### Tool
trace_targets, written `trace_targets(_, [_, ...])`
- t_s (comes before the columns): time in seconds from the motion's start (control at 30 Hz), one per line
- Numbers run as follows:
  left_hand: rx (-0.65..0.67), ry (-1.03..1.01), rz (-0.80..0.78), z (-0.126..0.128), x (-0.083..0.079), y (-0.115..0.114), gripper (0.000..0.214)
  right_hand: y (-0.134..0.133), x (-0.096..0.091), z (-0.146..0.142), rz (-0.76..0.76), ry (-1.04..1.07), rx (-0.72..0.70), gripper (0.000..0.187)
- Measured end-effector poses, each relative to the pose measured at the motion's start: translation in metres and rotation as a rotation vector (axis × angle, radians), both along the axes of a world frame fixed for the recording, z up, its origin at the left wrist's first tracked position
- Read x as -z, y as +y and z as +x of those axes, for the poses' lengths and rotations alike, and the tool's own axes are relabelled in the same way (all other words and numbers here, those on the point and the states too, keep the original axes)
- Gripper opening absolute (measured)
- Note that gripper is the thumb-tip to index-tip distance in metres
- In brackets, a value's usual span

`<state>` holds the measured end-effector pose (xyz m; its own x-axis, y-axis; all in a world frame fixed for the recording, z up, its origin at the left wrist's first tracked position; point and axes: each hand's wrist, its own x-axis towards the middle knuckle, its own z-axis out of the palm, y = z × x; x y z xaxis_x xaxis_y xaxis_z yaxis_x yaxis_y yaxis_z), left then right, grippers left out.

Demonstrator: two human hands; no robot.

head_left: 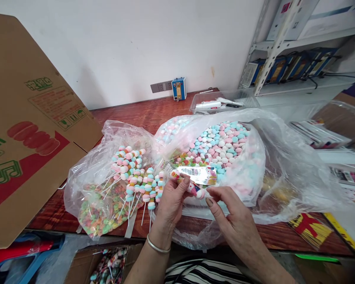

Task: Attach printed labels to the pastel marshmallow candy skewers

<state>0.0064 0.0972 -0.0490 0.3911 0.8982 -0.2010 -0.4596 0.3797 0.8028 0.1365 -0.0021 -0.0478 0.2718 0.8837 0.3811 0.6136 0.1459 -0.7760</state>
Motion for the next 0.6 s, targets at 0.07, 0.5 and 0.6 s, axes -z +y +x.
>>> trace_targets(0.07, [0.011, 0.045, 0.044, 0.001, -0.001, -0.002, 0.029, 0.005, -0.003, 0.002, 0.007, -0.035, -0.005, 0.014])
trace_targets(0.5, [0.130, 0.107, 0.095, -0.004, 0.011, -0.001, 0.031, 0.021, -0.004, 0.014, -0.296, 0.733, -0.161, 0.035])
trace_targets(0.6, [0.028, 0.066, 0.002, -0.003, 0.011, 0.002, 0.032, 0.014, -0.003, 0.018, -0.289, 0.584, -0.113, 0.036])
